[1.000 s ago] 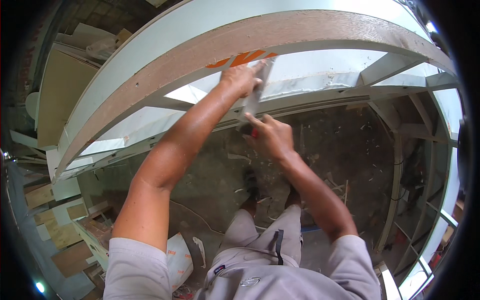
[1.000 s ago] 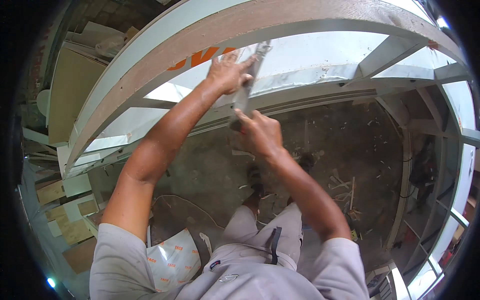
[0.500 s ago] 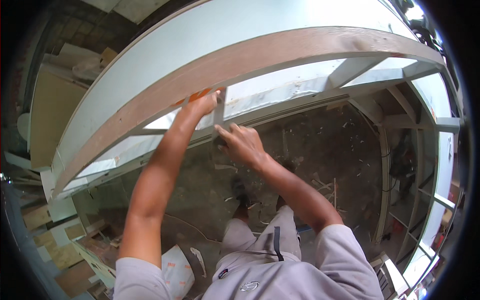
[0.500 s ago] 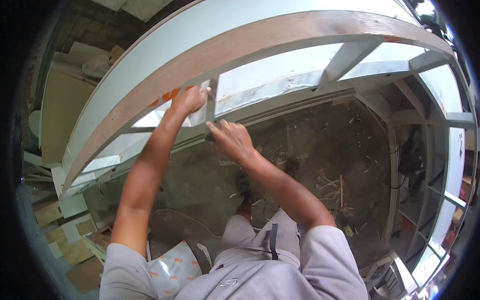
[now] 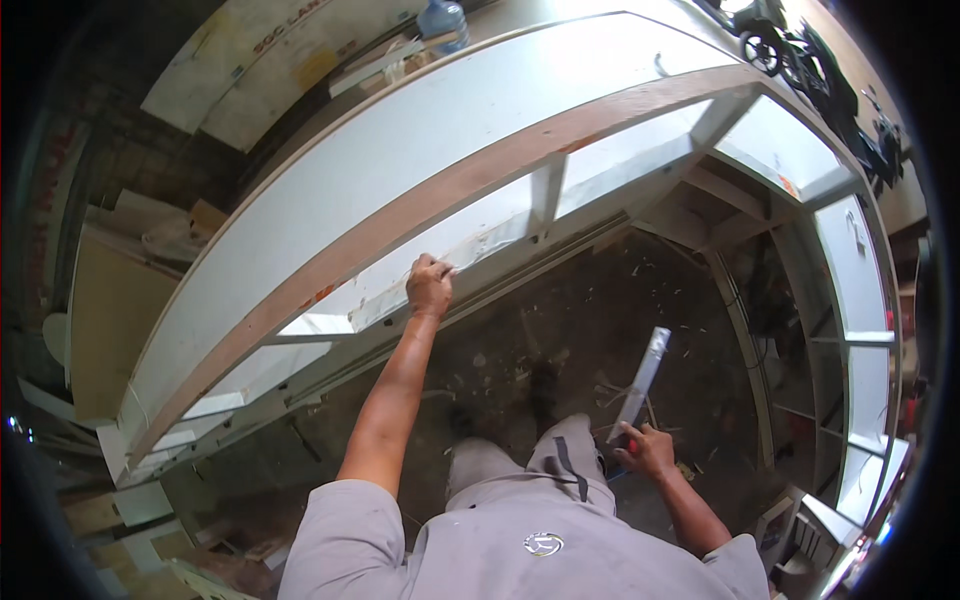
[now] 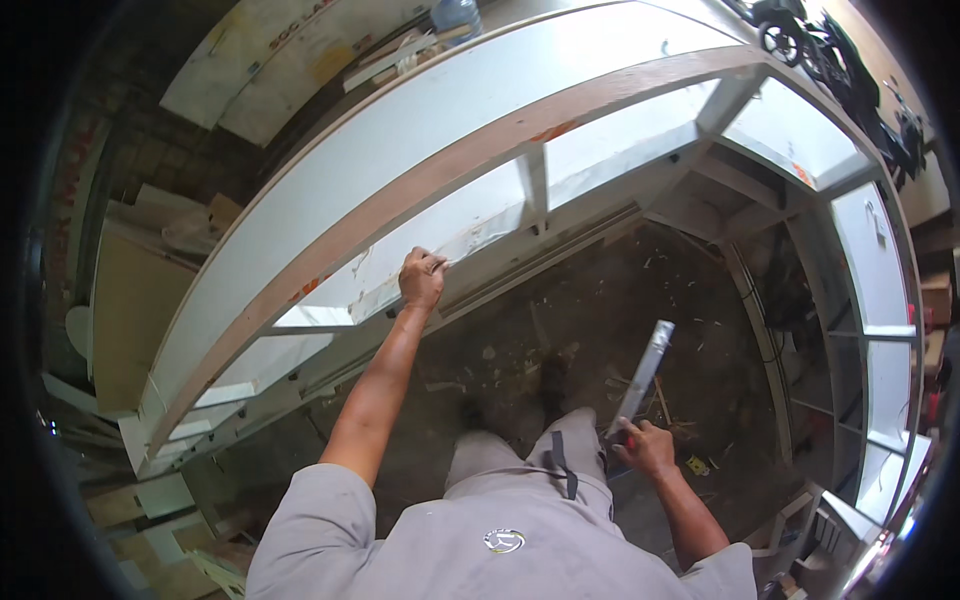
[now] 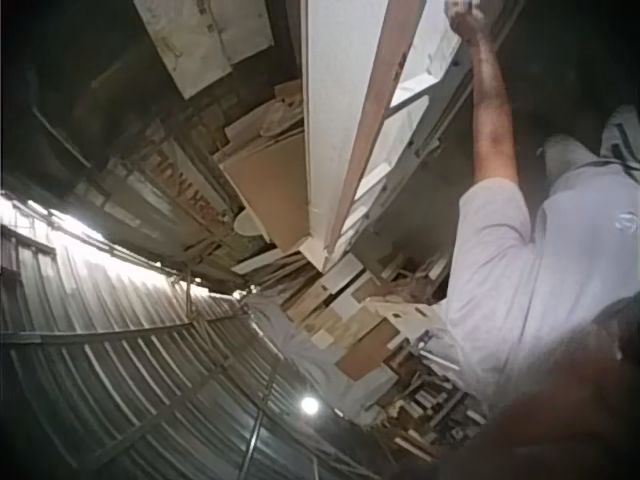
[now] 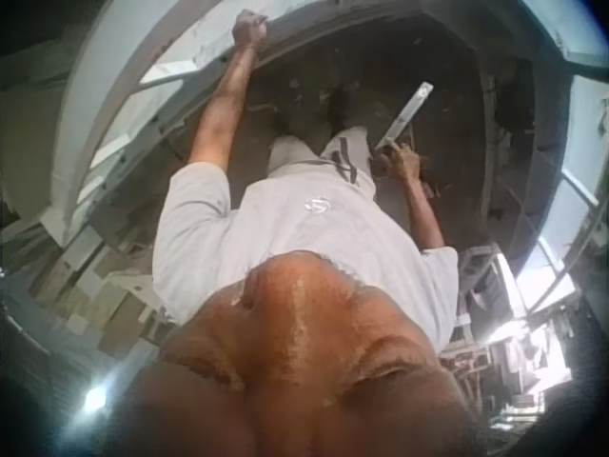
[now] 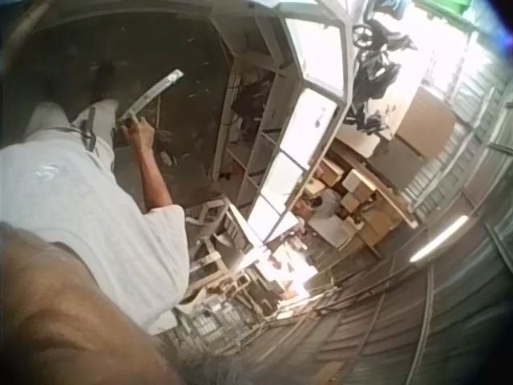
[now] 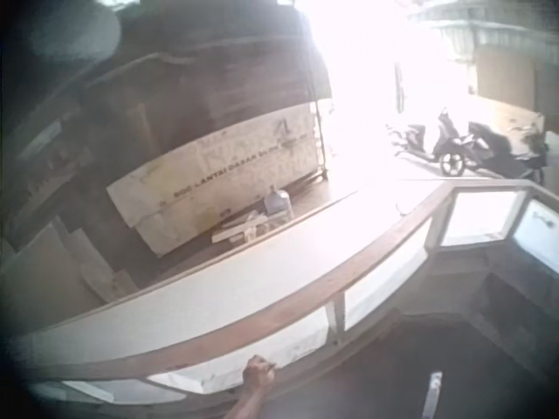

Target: The person applies a white veneer strip to the edge of a wooden frame, uses a square tool to mark or align it, and uses a scraper tool to smooth the surface and trim the edges.

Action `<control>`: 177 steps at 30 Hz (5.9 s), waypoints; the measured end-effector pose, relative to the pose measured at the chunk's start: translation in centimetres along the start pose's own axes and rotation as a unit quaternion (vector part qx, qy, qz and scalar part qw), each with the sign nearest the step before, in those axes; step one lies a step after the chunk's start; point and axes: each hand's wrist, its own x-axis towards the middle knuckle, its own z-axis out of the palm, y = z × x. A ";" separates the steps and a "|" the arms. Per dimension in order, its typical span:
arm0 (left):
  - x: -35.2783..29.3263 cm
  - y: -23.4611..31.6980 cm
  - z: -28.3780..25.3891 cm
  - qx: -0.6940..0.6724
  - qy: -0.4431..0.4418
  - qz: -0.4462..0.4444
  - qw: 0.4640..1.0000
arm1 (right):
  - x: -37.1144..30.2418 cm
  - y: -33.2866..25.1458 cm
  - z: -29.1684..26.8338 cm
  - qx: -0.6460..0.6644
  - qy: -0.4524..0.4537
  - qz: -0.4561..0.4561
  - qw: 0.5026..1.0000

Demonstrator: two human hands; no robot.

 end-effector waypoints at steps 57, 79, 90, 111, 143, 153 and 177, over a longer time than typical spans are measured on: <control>5.7 -1.5 0.0 -0.019 -0.069 -0.011 0.997 | -10.8 -10.0 8.1 0.276 0.165 0.559 0.764; 4.1 23.2 -6.9 -0.431 -0.293 -0.051 0.852 | -4.8 -0.7 5.2 0.269 0.143 0.467 0.830; -5.1 27.1 -4.4 -0.279 -0.452 0.050 0.846 | -7.2 5.0 14.0 0.303 0.110 0.414 0.851; -4.1 -10.4 -4.9 0.131 0.007 -0.080 0.988 | -0.3 9.0 4.6 0.339 0.066 0.359 0.867; -2.1 -10.9 -4.7 0.200 0.004 0.036 0.979 | 0.4 2.8 8.5 0.290 0.001 0.447 0.846; 3.2 -20.5 -9.4 -0.133 0.203 -0.123 0.962 | -0.3 6.2 8.6 0.307 0.052 0.373 0.874; -4.0 -14.6 -10.2 0.233 -0.023 -0.195 0.952 | 2.8 4.2 7.3 0.340 0.066 0.301 0.888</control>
